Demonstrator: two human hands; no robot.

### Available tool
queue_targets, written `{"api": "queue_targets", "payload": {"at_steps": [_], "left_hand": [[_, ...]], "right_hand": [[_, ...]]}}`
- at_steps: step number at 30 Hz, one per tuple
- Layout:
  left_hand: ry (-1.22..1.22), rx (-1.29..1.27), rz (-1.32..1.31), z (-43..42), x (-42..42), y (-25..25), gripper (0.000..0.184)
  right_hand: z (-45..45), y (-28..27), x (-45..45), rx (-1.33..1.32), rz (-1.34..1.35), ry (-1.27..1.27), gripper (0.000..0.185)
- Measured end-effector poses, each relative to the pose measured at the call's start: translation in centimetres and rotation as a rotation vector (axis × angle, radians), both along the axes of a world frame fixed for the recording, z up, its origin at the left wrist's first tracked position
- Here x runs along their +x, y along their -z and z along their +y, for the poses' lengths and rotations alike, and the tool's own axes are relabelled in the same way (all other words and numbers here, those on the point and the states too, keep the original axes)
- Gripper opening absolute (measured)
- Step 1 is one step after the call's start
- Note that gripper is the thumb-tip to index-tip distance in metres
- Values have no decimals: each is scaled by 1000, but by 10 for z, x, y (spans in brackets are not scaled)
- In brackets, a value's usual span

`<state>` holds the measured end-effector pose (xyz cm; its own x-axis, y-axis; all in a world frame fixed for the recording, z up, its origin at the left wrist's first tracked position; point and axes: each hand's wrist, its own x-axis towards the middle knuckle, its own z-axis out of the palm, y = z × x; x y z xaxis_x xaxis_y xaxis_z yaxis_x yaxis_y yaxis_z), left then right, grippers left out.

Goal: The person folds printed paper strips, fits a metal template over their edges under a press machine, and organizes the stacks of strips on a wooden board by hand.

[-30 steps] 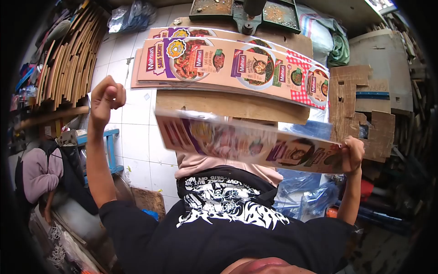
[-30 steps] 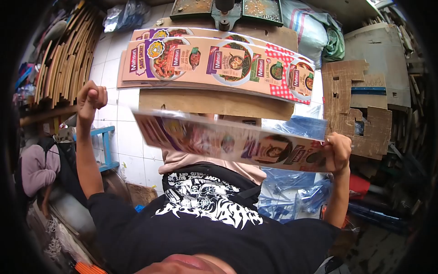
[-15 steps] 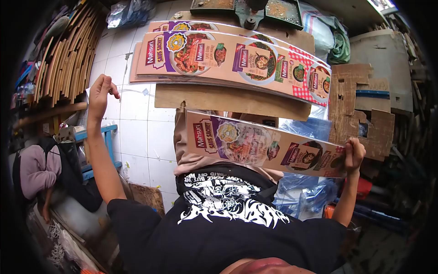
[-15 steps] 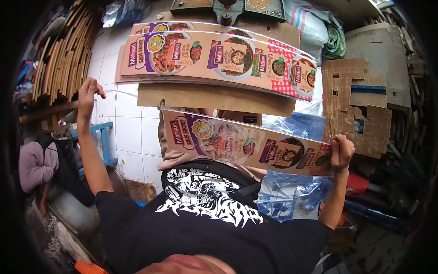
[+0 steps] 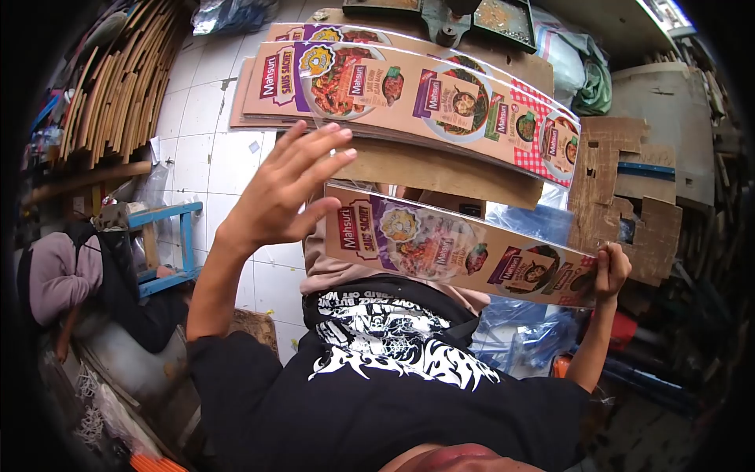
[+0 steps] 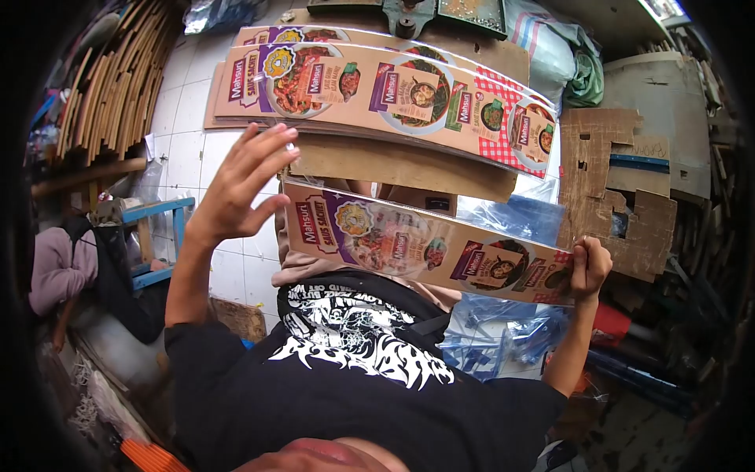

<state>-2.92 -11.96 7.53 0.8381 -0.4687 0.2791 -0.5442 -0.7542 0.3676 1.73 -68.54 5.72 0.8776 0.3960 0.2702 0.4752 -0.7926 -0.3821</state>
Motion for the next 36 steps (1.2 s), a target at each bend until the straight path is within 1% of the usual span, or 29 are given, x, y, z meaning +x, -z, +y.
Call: {"api": "queue_targets", "payload": {"at_steps": [1,3,4,6,7,8,10,11,12,14,15,18,19,20,21,22,26,28,29,30,31,32,34,35,36], "left_hand": [[2,-2,-1,-9,3,4,47],[118,31,13,-21,9,15,44],[122,26,14,-21,13,16,44],[271,34,192,-18,23,16,38],[299,-35,265,-16,26,20,25],[303,-35,263,-14,27,19,25],[166,-111,368,-12,30,16,20],[159,-154,285,-12,30,16,23],[161,-152,285,-13,31,13,23],[241,-59,245,-17,32,3,23],[294,-106,161,-26,32,2,26],[363,-102,179,-31,36,-14,28],[337,-35,141,-15,38,-19,23],[220,-47,205,8,37,-25,23],[166,-82,196,31,33,-23,24],[113,-115,184,43,33,-24,25],[122,-135,180,41,25,-23,29],[140,-228,206,32,20,-25,30],[188,-259,195,22,19,-22,30],[242,-236,143,6,21,-29,29],[283,-234,143,2,21,-30,31],[325,-233,139,0,23,-30,32],[30,-221,19,56,19,-18,35],[-106,-213,5,83,5,-12,36],[-238,-199,-16,107,-9,-6,37]], "right_hand": [[1,0,1,12,-16,6,12],[-2,1,-1,19,-28,19,12],[-4,1,0,35,-35,17,13],[-8,-1,-1,49,-44,19,13],[-9,-3,-1,50,-41,18,13],[-10,-4,-2,52,-40,18,14],[-15,-4,-3,61,-44,35,14],[-16,-4,-4,69,-46,47,15],[-16,-4,-4,71,-47,49,15],[-11,-3,-4,107,-61,48,15],[-7,-4,-4,109,-59,50,15],[-2,-6,-2,61,-76,46,16],[-11,-4,0,101,-118,61,17],[-24,-2,3,143,-164,77,18],[-56,3,-5,230,6,215,20],[-57,0,-8,226,-19,170,20],[-50,5,-5,200,-76,150,20],[-36,6,1,206,-97,143,20],[-26,8,3,207,-118,114,19],[-16,7,5,208,-141,84,19],[-8,4,6,125,-167,33,19],[-15,5,8,124,-171,30,19],[-50,10,10,148,-118,156,21],[-72,14,5,346,-20,232,23],[-92,15,0,357,-129,282,24]]}}
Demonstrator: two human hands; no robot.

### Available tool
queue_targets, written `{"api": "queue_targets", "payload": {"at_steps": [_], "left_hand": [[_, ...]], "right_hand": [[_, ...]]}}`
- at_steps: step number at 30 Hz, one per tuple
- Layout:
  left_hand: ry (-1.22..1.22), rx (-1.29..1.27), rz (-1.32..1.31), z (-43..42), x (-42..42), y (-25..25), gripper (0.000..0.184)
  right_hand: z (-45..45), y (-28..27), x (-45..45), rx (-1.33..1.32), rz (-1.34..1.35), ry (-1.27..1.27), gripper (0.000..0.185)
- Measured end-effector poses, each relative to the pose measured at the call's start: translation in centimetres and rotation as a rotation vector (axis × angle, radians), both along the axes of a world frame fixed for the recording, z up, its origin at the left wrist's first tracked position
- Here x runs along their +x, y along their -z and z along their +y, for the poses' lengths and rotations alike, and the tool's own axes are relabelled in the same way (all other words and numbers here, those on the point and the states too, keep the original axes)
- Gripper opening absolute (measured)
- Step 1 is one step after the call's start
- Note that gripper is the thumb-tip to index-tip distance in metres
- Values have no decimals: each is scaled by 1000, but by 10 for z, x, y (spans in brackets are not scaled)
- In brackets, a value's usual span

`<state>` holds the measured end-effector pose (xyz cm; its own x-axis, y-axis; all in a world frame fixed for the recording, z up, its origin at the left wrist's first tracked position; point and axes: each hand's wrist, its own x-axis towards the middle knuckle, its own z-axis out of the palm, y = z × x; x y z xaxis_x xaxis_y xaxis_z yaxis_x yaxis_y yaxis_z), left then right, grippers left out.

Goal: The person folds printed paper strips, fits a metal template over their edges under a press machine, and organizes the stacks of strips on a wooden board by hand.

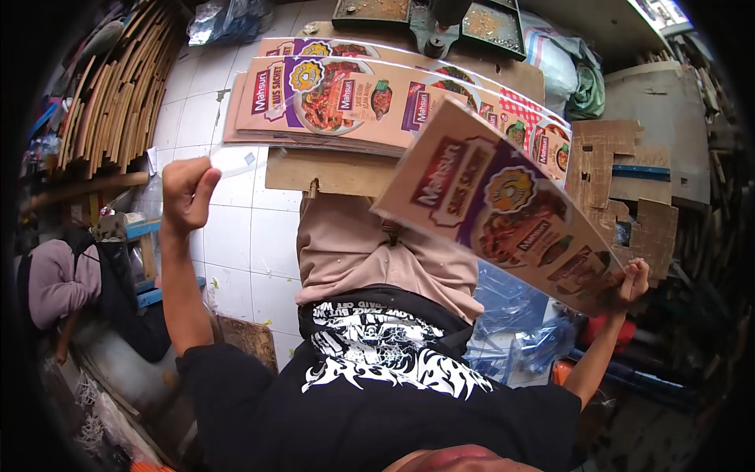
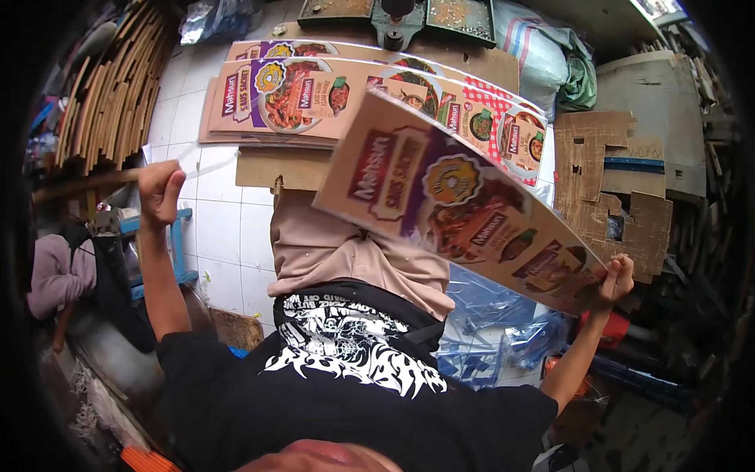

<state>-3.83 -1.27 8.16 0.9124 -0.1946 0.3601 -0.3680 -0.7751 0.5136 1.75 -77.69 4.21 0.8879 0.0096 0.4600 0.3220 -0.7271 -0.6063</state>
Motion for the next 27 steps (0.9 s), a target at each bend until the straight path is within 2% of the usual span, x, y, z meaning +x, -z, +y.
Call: {"api": "queue_targets", "payload": {"at_steps": [2,4,6,8,10,12,14,16,20,26,27], "left_hand": [[-71,-54,87,19,-32,7,37],[-45,-152,399,19,-55,28,37],[-116,-266,826,-9,-69,59,35],[-118,-60,1022,-27,-84,104,31],[-151,11,1125,-30,-98,151,32],[-190,48,1124,-26,-105,182,32],[-231,83,1119,-20,-107,202,33],[-354,69,1021,-16,-106,211,34],[-389,57,910,-8,-98,227,33],[-482,242,880,24,-97,259,30],[-456,219,945,27,-95,257,31]], "right_hand": [[-21,-12,-16,48,19,98,25],[-21,-12,-21,30,32,138,25],[-18,-11,-22,9,42,167,26],[-11,3,-16,39,31,134,29],[-6,10,-11,0,-7,122,28],[6,10,-9,53,40,95,27],[3,15,-3,-3,-22,60,27],[8,13,-3,86,45,47,26],[12,17,0,28,25,39,24],[41,7,-4,94,85,13,20],[41,8,-4,106,103,23,20]]}}
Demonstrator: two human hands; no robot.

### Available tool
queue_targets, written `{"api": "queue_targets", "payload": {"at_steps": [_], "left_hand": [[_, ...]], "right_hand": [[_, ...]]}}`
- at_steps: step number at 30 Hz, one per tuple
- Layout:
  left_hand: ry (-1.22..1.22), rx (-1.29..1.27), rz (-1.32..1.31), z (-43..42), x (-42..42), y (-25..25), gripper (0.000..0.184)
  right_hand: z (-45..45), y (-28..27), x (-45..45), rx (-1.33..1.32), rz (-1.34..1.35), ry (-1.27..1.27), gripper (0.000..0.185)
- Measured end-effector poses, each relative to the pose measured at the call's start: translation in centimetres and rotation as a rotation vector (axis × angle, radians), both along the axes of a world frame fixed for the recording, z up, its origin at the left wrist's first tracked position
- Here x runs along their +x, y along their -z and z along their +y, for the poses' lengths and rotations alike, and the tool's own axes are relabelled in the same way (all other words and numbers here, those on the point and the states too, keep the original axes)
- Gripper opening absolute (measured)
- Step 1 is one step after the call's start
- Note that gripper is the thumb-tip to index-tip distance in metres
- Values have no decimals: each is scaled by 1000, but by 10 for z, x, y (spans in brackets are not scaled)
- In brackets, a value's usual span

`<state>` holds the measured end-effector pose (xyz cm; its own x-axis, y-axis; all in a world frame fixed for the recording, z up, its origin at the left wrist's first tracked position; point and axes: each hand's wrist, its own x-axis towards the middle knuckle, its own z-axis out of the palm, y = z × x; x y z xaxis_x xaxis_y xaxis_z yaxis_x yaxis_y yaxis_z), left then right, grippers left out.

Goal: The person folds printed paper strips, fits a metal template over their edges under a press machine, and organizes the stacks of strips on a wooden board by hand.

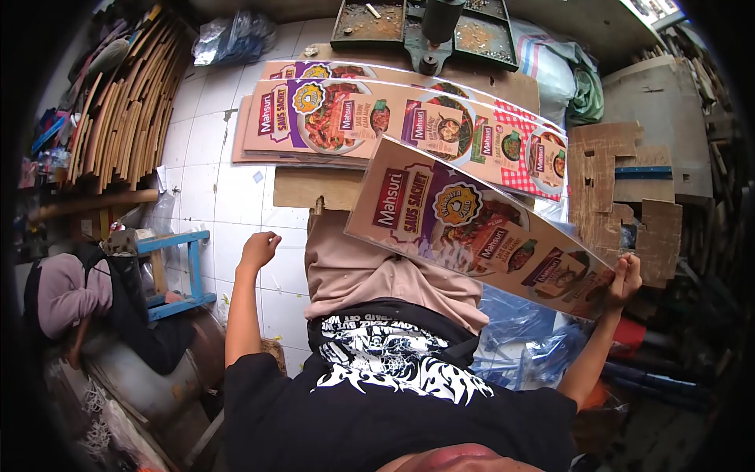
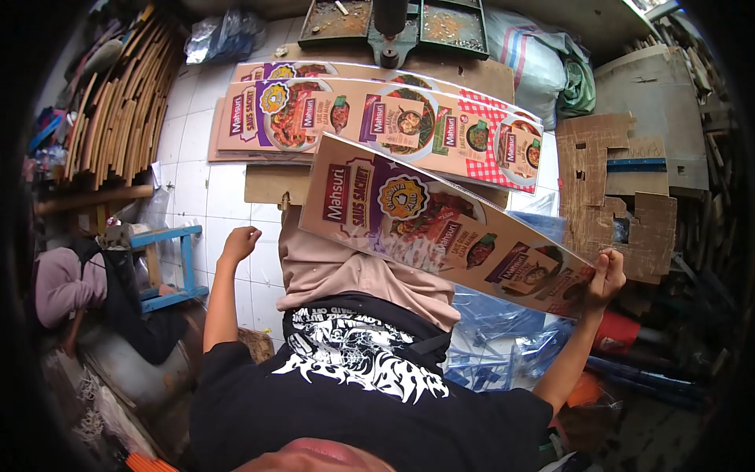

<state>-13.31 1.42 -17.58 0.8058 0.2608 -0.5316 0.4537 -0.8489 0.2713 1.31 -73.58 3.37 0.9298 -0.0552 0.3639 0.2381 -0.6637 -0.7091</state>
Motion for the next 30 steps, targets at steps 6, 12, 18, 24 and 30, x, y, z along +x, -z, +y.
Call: {"api": "queue_targets", "payload": {"at_steps": [6,12,18,24,30], "left_hand": [[230,-221,336,-45,24,-54,40],[261,-724,55,-132,70,-217,34],[357,-1142,540,-133,58,-133,46],[-90,-1459,-563,-190,55,-157,40],[-293,-1721,-516,-208,41,-153,40]], "right_hand": [[10,5,8,-64,-28,-27,20],[57,22,23,-49,12,-98,21],[141,1,31,-28,50,-198,20],[193,-24,42,-136,233,-235,10],[275,-59,67,-103,-43,-627,8]]}}
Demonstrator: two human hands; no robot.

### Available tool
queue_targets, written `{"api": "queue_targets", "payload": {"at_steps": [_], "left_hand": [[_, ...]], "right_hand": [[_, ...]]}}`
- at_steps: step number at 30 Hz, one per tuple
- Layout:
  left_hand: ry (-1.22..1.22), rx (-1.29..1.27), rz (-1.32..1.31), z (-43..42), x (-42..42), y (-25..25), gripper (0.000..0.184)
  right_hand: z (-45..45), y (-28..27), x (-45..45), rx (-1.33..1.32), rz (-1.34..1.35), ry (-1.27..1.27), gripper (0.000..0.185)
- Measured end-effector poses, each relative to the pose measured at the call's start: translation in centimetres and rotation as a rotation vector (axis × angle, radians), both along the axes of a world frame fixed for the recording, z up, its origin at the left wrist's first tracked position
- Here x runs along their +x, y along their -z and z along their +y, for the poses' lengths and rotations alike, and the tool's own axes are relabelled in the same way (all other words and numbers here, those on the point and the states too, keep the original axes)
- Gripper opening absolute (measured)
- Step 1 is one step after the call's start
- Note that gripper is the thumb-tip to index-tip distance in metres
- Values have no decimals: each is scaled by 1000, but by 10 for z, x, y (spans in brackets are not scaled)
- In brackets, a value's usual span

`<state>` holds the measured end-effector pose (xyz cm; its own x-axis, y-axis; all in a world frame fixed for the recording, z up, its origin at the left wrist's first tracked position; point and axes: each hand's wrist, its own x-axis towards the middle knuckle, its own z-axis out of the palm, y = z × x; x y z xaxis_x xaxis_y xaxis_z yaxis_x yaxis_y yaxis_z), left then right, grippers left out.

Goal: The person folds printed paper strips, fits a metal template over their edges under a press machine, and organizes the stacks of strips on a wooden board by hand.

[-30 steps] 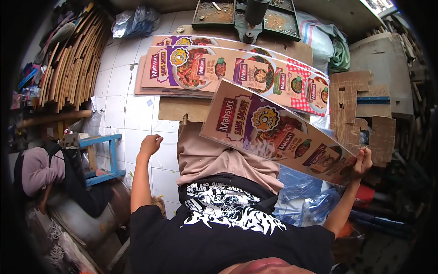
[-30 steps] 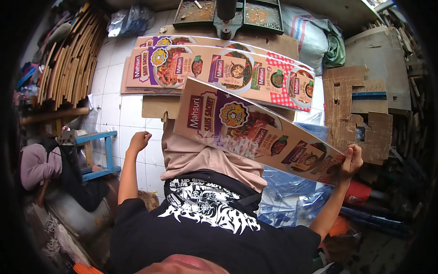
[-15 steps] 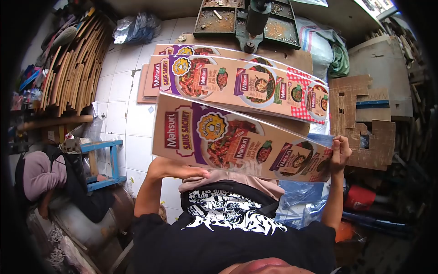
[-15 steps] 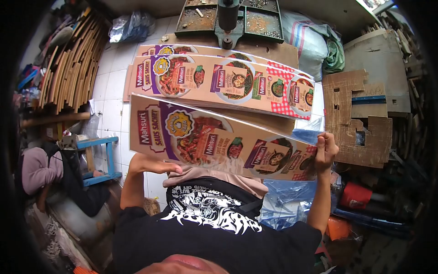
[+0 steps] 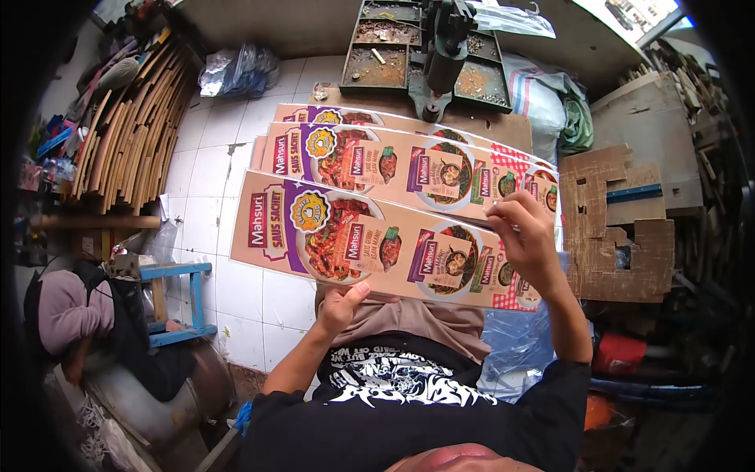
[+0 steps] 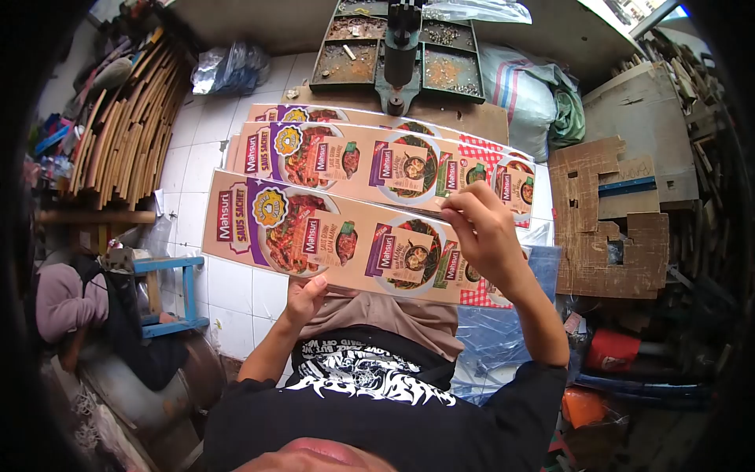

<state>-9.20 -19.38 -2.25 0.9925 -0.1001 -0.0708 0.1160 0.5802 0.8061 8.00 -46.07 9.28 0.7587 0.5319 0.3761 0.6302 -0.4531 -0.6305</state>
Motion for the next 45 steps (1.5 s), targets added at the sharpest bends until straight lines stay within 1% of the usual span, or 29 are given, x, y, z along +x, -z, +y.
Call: {"api": "queue_targets", "payload": {"at_steps": [1,3,5,6,8,9,11,12,15,18,19,21,22,24,25,27,29,31,32,33,35,36,37,38,39,41,42,43,45], "left_hand": [[0,-15,18,-2,-2,4,40],[-13,5,18,-4,-7,7,40],[-27,28,22,-6,-10,7,40],[-23,2,22,-8,-11,7,39],[1,-29,29,-6,-19,12,38],[-2,-23,23,-6,-22,10,38],[-27,-47,103,-9,-25,6,39],[-12,-34,98,-8,-26,6,39],[-36,0,161,-8,-33,2,39],[-5,-21,166,-5,-34,8,40],[4,-25,157,-4,-34,9,40],[3,-37,147,-3,-31,7,40],[-2,-44,136,-4,-29,4,40],[-31,-62,146,-5,-26,3,40],[-62,-77,154,-5,-25,3,40],[-18,-90,168,0,-24,12,40],[29,-44,178,2,-24,18,50],[30,-63,158,3,-24,11,51],[26,-83,134,3,-22,6,51],[5,-106,103,2,-20,2,53],[59,-101,89,7,-20,-2,54],[58,-106,81,8,-18,-6,54],[58,-147,57,7,-16,-11,50],[60,-189,35,6,-13,-14,47],[67,-194,32,5,-9,-16,47],[108,-126,84,-1,-1,-19,46],[203,-91,136,-4,2,-10,46],[222,-96,139,-6,7,0,46],[420,-48,147,-7,18,14,52]], "right_hand": [[17,-5,4,-9,105,-63,9],[55,-9,17,24,183,-211,12],[100,0,38,59,313,-236,13],[122,12,48,146,423,-187,15],[160,19,77,68,617,-93,18],[178,26,95,57,517,-27,21],[209,51,137,306,664,57,24],[220,51,154,353,717,151,24],[244,73,202,619,873,182,20],[254,82,228,536,948,163,22],[251,82,231,534,946,167,22],[244,81,234,354,815,38,24],[240,70,229,353,815,42,24],[232,59,218,273,742,76,33],[229,62,222,275,740,85,33],[227,58,228,223,834,-59,45],[225,64,217,308,824,1,45],[219,65,200,186,394,-115,37],[204,64,184,132,439,-199,35],[182,45,153,75,478,-284,33],[139,24,101,-5,743,-426,34],[119,23,78,-61,809,-412,37],[98,3,54,-163,855,-403,39],[80,3,39,-216,835,-415,38],[63,9,25,-182,651,-432,35],[38,15,4,-105,764,-303,28],[28,25,-2,-35,785,-252,27],[19,35,-6,38,795,-199,27],[6,39,-13,103,812,-111,26]]}}
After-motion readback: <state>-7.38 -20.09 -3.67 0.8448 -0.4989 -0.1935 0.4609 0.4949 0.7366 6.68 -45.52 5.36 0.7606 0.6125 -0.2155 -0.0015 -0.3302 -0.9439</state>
